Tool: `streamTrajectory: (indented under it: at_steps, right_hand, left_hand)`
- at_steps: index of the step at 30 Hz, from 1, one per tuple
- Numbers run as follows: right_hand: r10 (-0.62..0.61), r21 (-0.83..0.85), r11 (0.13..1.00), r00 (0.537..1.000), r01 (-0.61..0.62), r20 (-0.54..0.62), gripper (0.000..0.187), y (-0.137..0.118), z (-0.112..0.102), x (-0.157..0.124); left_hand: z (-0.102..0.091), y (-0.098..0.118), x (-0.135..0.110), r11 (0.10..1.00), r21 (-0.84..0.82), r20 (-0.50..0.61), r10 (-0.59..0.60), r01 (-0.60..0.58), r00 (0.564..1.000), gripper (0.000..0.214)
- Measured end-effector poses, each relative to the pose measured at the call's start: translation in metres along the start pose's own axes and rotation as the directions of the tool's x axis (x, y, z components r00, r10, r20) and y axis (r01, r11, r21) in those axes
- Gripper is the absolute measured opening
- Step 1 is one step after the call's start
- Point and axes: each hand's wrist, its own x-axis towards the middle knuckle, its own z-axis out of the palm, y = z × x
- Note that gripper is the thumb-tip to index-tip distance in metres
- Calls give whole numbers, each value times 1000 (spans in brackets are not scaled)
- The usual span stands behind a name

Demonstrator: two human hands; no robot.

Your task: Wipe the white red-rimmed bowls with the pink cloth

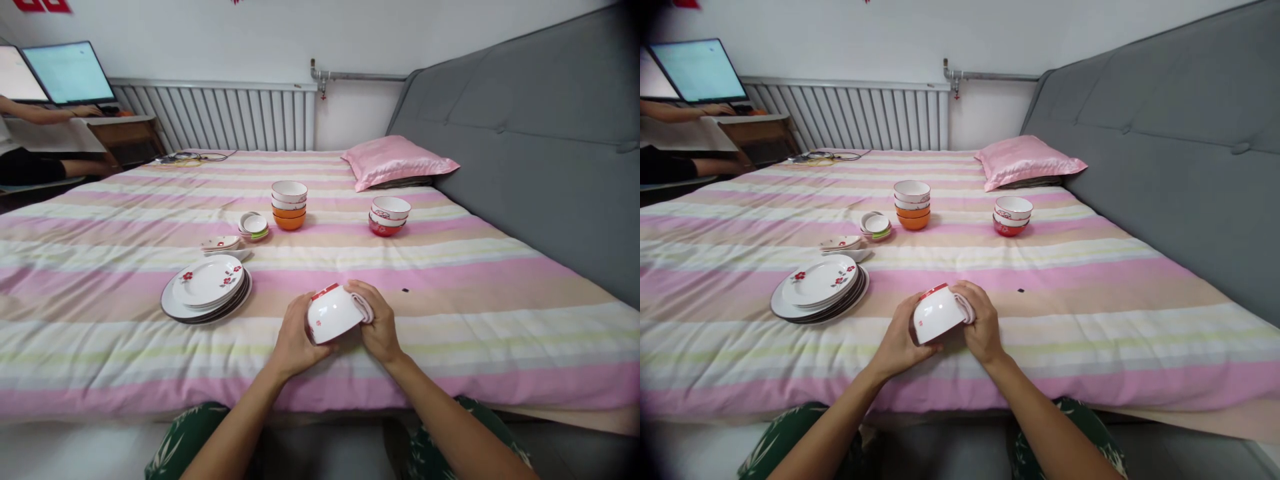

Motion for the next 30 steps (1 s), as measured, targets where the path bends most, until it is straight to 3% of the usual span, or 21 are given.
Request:
streamTrajectory:
  at_steps: [7, 16, 22, 30]
  right_hand:
    - [24, 99, 995, 998, -18, -57, 43, 3, 2, 2]
    - [144, 250, 958, 990, -140, 3, 43, 3, 9, -6]
    - [87, 187, 978, 996, -91, 31, 41, 0, 7, -6]
    - [-69, 49, 997, 995, 65, 77, 43, -3, 1, -6]
  left_hand:
    - [5, -6, 3, 995, -100, -21, -14, 12, 1000, 74]
    - [-14, 6, 0, 983, -182, -9, 27, -28, 1000, 78]
    - [-15, 5, -2, 993, -110, -9, 37, -38, 999, 78]
    - [-15, 13, -2, 994, -84, -40, 73, -76, 997, 70]
